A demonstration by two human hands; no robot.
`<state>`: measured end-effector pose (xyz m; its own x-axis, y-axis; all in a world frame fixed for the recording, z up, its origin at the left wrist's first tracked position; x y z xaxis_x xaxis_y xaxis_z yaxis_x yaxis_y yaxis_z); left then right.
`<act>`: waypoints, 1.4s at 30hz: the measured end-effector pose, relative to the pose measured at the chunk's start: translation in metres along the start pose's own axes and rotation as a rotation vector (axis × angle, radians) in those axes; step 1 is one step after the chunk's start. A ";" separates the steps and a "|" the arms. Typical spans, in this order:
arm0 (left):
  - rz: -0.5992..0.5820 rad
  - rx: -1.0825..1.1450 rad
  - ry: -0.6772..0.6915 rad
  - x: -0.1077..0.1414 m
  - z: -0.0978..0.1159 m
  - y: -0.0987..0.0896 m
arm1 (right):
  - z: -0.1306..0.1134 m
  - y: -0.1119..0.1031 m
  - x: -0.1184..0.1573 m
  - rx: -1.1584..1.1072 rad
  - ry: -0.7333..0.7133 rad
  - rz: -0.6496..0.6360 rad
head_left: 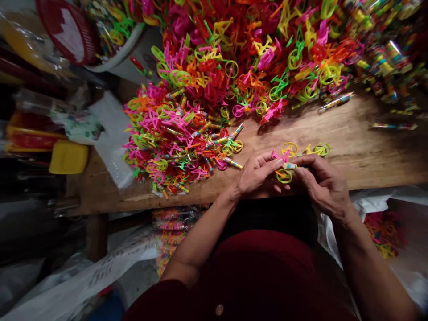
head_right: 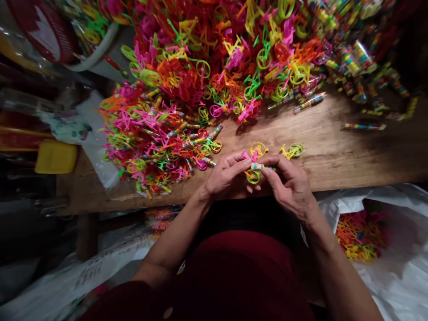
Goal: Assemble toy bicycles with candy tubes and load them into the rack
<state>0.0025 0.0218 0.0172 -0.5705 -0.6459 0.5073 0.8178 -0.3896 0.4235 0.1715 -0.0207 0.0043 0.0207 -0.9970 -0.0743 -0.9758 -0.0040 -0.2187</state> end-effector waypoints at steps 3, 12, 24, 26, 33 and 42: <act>-0.008 0.066 -0.008 -0.001 -0.002 0.003 | -0.005 -0.001 0.000 -0.015 0.037 0.026; -0.057 0.108 -0.041 -0.003 -0.005 0.006 | 0.006 -0.005 0.011 -0.020 0.114 0.034; -0.194 0.227 -0.101 -0.005 -0.011 0.004 | 0.010 0.008 0.019 -0.270 0.212 0.032; -0.174 0.223 -0.091 -0.005 -0.010 0.005 | 0.010 0.008 0.020 -0.163 0.151 0.061; -0.230 0.184 -0.132 -0.007 -0.012 0.007 | 0.011 -0.001 0.025 0.026 -0.050 0.127; -0.112 -0.008 -0.105 -0.006 -0.005 0.015 | 0.002 -0.023 0.014 0.206 -0.197 -0.075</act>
<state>0.0185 0.0168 0.0168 -0.6623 -0.5263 0.5333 0.7492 -0.4604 0.4761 0.1944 -0.0339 0.0060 0.1531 -0.9602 -0.2337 -0.9056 -0.0416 -0.4222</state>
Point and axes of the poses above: each hand's wrist, its own x-axis away from the middle knuckle, its own y-axis out of the palm, z = x × y, the point moved 2 cm from there along -x, towards the middle knuckle, and after that the axes turned 1 degree about -z, right-handed, at the moved point
